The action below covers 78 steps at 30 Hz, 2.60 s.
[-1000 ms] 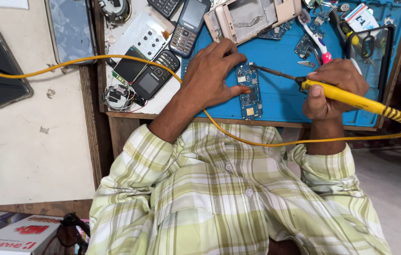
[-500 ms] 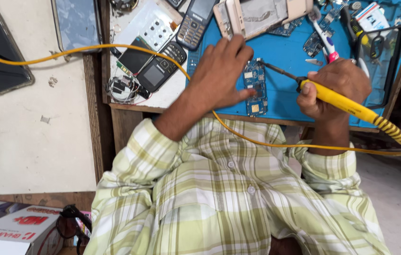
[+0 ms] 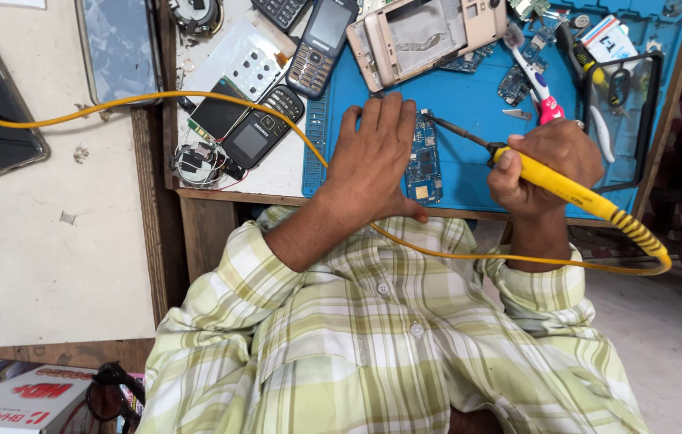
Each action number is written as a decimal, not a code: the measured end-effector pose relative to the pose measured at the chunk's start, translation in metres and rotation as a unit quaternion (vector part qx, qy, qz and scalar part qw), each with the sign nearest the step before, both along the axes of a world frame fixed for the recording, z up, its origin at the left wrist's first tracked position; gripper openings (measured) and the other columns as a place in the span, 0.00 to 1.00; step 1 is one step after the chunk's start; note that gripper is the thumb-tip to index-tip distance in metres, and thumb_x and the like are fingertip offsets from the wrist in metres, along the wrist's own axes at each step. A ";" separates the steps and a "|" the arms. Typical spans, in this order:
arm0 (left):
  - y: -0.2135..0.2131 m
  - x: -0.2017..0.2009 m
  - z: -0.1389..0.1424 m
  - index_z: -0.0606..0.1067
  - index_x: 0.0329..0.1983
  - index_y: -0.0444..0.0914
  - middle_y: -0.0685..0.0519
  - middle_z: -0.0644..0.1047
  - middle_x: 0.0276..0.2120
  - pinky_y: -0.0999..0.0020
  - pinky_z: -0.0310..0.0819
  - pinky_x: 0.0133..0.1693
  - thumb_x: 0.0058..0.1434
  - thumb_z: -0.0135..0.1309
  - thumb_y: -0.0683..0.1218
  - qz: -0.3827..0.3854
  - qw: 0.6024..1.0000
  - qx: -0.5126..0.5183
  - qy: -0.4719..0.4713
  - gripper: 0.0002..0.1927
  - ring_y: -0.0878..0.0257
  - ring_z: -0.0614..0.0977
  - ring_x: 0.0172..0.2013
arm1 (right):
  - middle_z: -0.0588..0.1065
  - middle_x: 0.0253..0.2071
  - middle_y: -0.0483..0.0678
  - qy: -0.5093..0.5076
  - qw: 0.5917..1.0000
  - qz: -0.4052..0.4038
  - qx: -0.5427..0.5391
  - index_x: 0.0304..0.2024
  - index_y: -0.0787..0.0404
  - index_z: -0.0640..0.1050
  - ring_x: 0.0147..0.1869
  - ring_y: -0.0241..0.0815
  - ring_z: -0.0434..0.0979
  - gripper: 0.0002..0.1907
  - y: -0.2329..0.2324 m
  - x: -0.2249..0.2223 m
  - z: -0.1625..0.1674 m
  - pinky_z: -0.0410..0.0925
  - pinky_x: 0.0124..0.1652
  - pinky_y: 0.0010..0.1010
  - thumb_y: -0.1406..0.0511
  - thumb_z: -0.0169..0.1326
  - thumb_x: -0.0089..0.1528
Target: The person uses a soldering iron to work on a small circuit board placed on a blue mat. They hold the board steady with one hand while applying the soldering iron with the other, focusing on specific points on the board.
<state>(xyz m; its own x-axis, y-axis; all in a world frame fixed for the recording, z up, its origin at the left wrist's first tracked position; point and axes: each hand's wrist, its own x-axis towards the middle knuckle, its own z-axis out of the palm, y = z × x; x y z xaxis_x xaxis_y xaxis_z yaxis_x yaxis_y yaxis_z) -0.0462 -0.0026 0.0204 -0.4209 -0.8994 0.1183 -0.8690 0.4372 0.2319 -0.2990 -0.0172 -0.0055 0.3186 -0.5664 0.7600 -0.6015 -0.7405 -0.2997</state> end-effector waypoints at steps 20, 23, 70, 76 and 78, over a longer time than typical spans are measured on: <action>-0.012 0.009 -0.010 0.72 0.50 0.26 0.46 0.68 0.42 0.57 0.66 0.43 0.26 0.72 0.77 -0.057 0.995 0.010 0.080 0.61 0.52 0.70 0.46 | 0.73 0.29 0.53 -0.022 1.000 0.002 0.000 0.37 0.65 0.75 0.30 0.48 0.74 0.12 0.000 0.002 0.000 0.70 0.31 0.35 0.61 0.57 0.69; -0.012 0.010 -0.012 0.72 0.50 0.27 0.45 0.68 0.43 0.57 0.67 0.43 0.25 0.72 0.76 -0.050 0.995 0.010 0.085 0.61 0.51 0.71 0.46 | 0.74 0.30 0.52 -0.031 0.999 0.009 0.000 0.36 0.65 0.74 0.31 0.48 0.74 0.13 -0.002 0.002 0.000 0.71 0.31 0.35 0.61 0.56 0.70; -0.012 0.019 -0.016 0.72 0.60 0.32 0.46 0.69 0.51 0.52 0.65 0.51 0.34 0.78 0.55 -0.046 0.969 0.076 0.229 0.49 0.49 0.71 0.53 | 0.73 0.29 0.52 -0.031 0.999 0.011 -0.012 0.38 0.64 0.73 0.29 0.50 0.75 0.09 0.005 0.005 -0.003 0.69 0.32 0.38 0.64 0.55 0.68; -0.017 0.022 -0.007 0.73 0.62 0.37 0.48 0.70 0.52 0.52 0.65 0.53 0.39 0.76 0.56 -0.057 0.969 0.109 0.212 0.47 0.49 0.72 0.53 | 0.75 0.30 0.50 -0.010 1.000 0.015 -0.011 0.40 0.62 0.73 0.30 0.49 0.75 0.05 0.006 0.005 0.008 0.70 0.32 0.38 0.67 0.55 0.66; -0.019 0.023 -0.006 0.74 0.60 0.37 0.46 0.71 0.52 0.52 0.66 0.51 0.38 0.75 0.56 -0.070 0.969 0.090 0.218 0.45 0.48 0.73 0.53 | 0.74 0.28 0.48 0.008 1.000 -0.002 -0.017 0.39 0.61 0.73 0.29 0.50 0.75 0.05 0.007 0.005 0.010 0.68 0.33 0.39 0.67 0.56 0.64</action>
<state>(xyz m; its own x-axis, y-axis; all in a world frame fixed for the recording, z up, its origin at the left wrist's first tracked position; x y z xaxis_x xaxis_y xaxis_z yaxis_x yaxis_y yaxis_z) -0.0235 -0.0219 0.0141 -0.4859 -0.8596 0.1580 -0.6068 0.4619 0.6469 -0.2944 -0.0100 0.0043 0.3280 -0.5411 0.7744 -0.6088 -0.7478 -0.2647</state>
